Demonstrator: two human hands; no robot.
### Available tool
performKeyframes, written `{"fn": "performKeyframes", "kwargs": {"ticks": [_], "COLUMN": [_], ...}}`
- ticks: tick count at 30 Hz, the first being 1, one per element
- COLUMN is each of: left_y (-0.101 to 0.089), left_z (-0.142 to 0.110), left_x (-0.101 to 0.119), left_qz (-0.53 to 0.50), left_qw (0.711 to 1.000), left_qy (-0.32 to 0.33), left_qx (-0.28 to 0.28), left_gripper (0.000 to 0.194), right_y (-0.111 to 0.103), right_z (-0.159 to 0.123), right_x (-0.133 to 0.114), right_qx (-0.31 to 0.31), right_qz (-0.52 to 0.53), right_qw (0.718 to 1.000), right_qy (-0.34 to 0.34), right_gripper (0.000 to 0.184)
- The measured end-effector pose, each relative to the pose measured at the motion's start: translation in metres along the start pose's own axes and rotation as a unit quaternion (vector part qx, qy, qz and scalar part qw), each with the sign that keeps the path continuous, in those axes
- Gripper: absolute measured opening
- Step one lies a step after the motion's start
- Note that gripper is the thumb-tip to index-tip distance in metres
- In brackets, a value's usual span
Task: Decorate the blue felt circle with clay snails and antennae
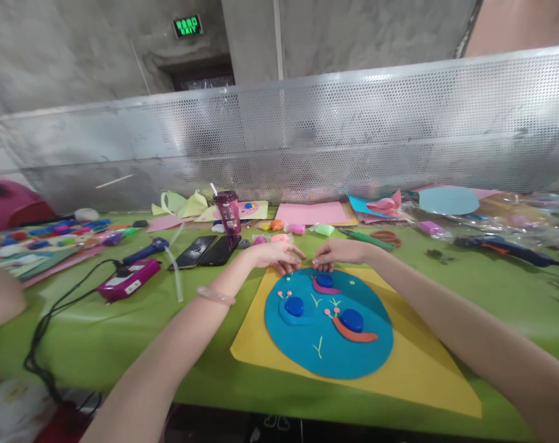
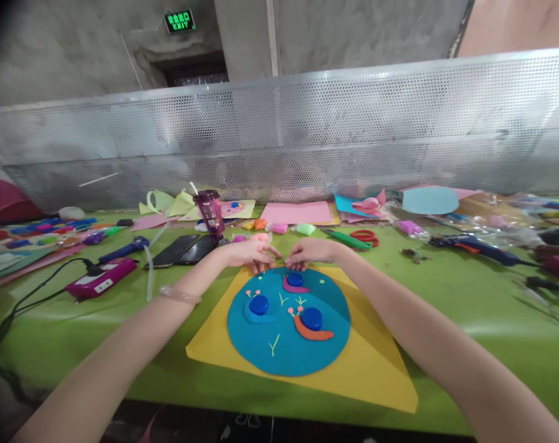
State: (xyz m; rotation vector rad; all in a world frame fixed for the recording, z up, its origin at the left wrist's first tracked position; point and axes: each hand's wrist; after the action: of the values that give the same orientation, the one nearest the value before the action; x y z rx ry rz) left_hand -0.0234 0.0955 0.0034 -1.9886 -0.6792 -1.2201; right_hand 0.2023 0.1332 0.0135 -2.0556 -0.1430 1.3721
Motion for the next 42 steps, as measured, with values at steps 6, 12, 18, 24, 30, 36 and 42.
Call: {"fn": "performKeyframes", "kwargs": {"ticks": [6, 12, 18, 24, 30, 36, 42], "left_y": [0.0002, 0.0008, 0.0020, 0.0027, 0.0024, 0.0003, -0.0008], "left_z": [-0.0001, -0.0006, -0.0015, -0.0013, -0.0012, 0.0006, 0.0008], "left_x": [0.0002, 0.0012, 0.0028, 0.0034, 0.0035, 0.0005, -0.0005], "left_qz": [0.002, -0.001, -0.003, -0.007, -0.014, -0.013, -0.007], "left_qw": [1.000, 1.000, 1.000, 1.000, 1.000, 1.000, 1.000], "left_qy": [0.000, 0.000, -0.005, -0.007, -0.008, -0.004, 0.004], "left_qx": [-0.001, 0.001, 0.006, 0.004, 0.007, 0.002, -0.003], "left_gripper": [0.041, 0.040, 0.041, 0.041, 0.044, 0.045, 0.045], "right_y": [0.0017, 0.0020, 0.0023, 0.0024, 0.0031, 0.0033, 0.0046], "right_z": [0.0024, 0.0024, 0.0014, 0.0024, 0.0015, 0.0000, -0.0015], "right_x": [0.0017, 0.0009, 0.0003, 0.0009, -0.0021, -0.0022, -0.0075], "right_qx": [0.003, 0.006, -0.008, -0.003, -0.008, -0.010, -0.012], "right_qz": [-0.009, -0.003, 0.008, -0.017, -0.052, -0.052, -0.062], "right_qw": [1.000, 1.000, 1.000, 1.000, 0.999, 0.999, 0.998], "right_qy": [0.000, -0.005, -0.012, -0.004, -0.003, -0.006, 0.002], "right_gripper": [0.031, 0.035, 0.031, 0.029, 0.031, 0.030, 0.028]}}
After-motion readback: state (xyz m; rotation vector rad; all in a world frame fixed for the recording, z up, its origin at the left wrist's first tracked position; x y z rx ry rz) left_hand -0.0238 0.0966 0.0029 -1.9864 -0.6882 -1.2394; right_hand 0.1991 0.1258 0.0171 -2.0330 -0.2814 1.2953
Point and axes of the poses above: each hand's wrist, its own z-axis towards the middle knuckle, its own y-axis out of the palm, x = y × z, and after that the axes turned 4 degrees about -x, right-handed
